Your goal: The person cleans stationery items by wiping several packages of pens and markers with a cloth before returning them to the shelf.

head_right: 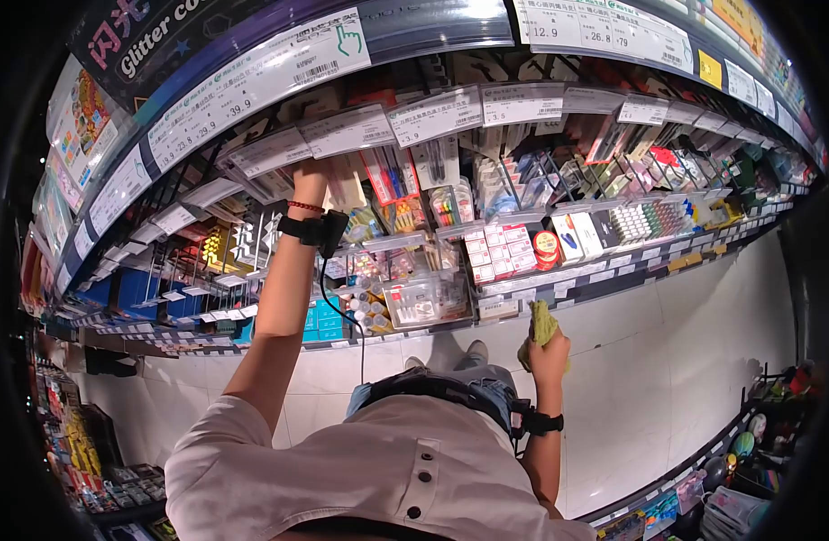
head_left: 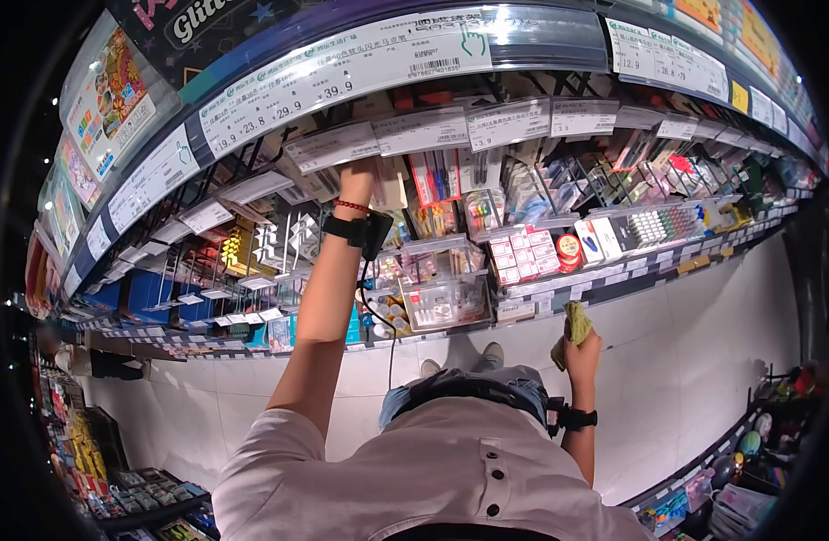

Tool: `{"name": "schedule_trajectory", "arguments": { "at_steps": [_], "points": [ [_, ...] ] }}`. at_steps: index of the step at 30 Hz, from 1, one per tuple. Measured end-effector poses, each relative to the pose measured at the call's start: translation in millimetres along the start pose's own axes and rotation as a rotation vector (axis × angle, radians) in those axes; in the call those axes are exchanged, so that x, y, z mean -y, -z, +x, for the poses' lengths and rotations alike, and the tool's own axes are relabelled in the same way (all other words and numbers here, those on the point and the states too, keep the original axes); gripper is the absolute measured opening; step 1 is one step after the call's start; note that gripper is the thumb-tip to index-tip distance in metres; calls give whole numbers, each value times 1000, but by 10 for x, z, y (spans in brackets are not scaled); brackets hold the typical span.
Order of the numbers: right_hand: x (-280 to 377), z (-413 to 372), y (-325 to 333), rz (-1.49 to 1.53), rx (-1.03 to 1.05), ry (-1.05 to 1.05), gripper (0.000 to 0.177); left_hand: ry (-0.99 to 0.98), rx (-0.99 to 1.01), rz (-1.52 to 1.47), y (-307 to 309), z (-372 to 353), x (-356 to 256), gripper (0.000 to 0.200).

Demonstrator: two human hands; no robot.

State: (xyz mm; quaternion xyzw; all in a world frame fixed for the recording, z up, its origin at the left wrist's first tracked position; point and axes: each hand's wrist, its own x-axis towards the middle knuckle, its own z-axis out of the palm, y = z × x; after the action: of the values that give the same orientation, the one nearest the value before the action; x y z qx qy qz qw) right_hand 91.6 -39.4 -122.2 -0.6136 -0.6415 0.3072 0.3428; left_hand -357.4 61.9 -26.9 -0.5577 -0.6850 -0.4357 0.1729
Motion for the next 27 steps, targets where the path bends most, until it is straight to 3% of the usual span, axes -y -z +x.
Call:
{"name": "schedule_trajectory", "arguments": {
  "at_steps": [5, 8, 12, 15, 22, 24, 26, 27],
  "points": [
    [-28, -10, 6, -22, 14, 5, 20, 276, -415, -749, 103, -11, -431, 21],
    [-17, -12, 21, -46, 17, 7, 20, 535, -519, -1042, 342, 47, -769, 19],
    [2, -5, 17, -45, 46, 8, 20, 589, -418, -955, 626, -57, -844, 19],
    [80, 16, 43, -26, 115, 10, 19, 667, -441, -1151, 764, -33, -952, 19],
    [213, 142, 20, -23, 218, 38, 18, 726, -103, -1397, 1075, -147, -959, 22],
    [254, 208, -9, 218, 261, -33, 16, 783, 18, -1480, 1139, -288, -1010, 20],
    [387, 255, -24, 482, 298, -143, 14, 925, 133, -1749, 1111, -517, -989, 20],
    [430, 292, -52, 654, 335, -189, 22, 995, 186, -1857, 1101, -650, -1083, 20]
  ]
}}
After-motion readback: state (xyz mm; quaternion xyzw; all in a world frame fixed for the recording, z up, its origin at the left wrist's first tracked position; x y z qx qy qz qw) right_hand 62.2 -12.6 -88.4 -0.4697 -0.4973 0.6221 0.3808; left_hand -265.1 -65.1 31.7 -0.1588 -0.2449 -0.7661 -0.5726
